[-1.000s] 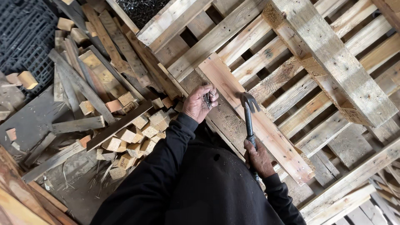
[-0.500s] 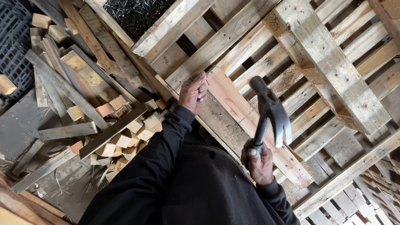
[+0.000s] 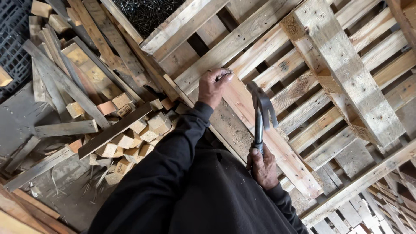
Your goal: The person takes nails from a wooden nail box and hammers them into wooden pallet boards, repositioning boards and adjusting pallet parts between nails. They continue nailing across several pallet sections throughout the clip.
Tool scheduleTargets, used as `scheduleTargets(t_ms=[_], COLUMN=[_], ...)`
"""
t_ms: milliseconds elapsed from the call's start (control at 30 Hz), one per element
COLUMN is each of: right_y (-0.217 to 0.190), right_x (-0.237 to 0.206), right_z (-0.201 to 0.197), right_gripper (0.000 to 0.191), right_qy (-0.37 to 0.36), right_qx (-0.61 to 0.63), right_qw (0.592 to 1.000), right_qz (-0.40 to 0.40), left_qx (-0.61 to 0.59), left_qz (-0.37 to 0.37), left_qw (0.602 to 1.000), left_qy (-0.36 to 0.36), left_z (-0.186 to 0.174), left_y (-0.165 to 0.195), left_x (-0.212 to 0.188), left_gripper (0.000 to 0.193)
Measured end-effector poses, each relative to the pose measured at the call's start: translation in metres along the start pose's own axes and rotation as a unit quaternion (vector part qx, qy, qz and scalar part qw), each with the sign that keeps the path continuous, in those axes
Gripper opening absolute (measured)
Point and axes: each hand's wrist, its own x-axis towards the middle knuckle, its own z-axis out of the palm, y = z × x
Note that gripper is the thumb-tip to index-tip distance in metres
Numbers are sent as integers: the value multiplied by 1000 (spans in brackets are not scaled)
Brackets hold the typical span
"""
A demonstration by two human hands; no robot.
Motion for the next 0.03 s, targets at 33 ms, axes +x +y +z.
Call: scheduleTargets(t_ms=[33], right_y=[9], right_x=[9], right_z=[3], right_gripper=[63], right_qy=[-9], right_qx=[32], right_qw=[999], right_qz=[-2], left_qx=[95], left_qz=[36], left_qw=[994], left_qy=[27], left_z=[5], left_y=[-11], left_x=[3], left_gripper=[11])
